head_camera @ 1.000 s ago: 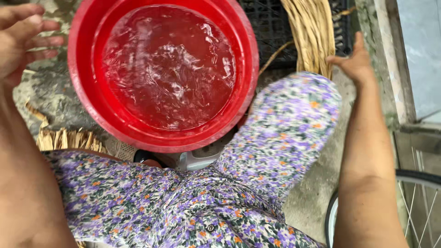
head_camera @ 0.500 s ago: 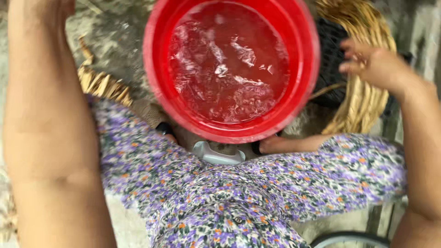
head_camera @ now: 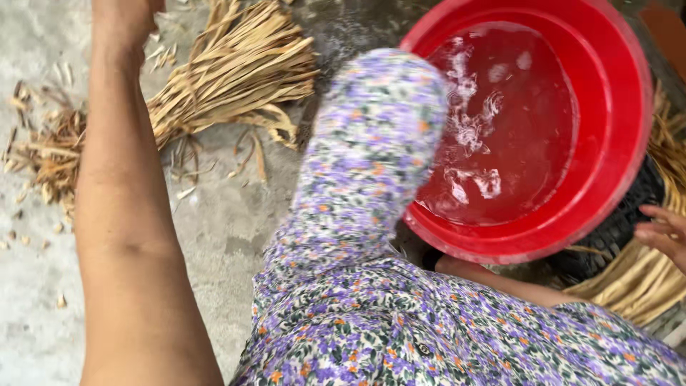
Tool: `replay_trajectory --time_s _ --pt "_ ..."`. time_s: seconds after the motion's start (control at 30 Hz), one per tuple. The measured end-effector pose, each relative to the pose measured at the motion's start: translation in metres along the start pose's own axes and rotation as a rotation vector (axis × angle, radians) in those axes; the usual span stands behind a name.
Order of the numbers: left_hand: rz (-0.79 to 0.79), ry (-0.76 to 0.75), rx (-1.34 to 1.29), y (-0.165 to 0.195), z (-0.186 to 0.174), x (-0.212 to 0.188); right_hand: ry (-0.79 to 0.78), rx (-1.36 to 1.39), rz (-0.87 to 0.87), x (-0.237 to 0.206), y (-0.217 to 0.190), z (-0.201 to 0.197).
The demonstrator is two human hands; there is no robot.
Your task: The person sits on a low stool and washes bundles of dried leaf strips in a red basin of water, swishing and turning them by hand. They lift the wetted bundles out, set them on a black plastic crate, and gather and tie the strips into bundles.
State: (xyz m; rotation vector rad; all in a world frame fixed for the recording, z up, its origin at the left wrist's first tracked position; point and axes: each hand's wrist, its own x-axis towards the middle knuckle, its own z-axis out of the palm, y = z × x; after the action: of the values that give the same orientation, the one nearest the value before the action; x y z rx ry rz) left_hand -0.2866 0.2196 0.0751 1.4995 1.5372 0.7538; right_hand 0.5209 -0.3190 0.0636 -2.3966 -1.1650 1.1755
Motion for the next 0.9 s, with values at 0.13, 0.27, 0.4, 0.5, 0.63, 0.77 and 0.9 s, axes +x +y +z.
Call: replay_trajectory --time_s 0.13,0.27,0.4,0.5,0.63,0.77,0.9 --pt "-0.315 0.246 0.104 -0.077 -0.021 -0.047 0.027 -0.065 0.124 0.010 0.006 -0.012" --pt "-0.501 0.462 0.569 -0.123 -0.024 -0.097 0.013 -0.137 0.184 0.022 0.013 -0.019" --pt "-0.892 0.558 0.373 -0.132 -0.012 -0.119 0.037 -0.205 0.288 0.024 0.017 -0.021" --pt "-1.127 0.358 -0.481 -0.132 0.008 -0.122 0.047 -0.238 0.333 0.015 0.016 -0.021" --pt "-1.146 0.551 -0.838 -0.144 0.032 -0.106 0.080 -0.251 0.390 -0.003 0.011 -0.022" --pt "-0.849 0.791 -1.038 -0.162 0.041 -0.092 0.101 -0.252 0.420 -0.016 0.010 -0.020" --pt "-0.470 0.812 -1.176 -0.156 0.039 -0.082 0.101 -0.248 0.408 -0.019 0.016 -0.020"
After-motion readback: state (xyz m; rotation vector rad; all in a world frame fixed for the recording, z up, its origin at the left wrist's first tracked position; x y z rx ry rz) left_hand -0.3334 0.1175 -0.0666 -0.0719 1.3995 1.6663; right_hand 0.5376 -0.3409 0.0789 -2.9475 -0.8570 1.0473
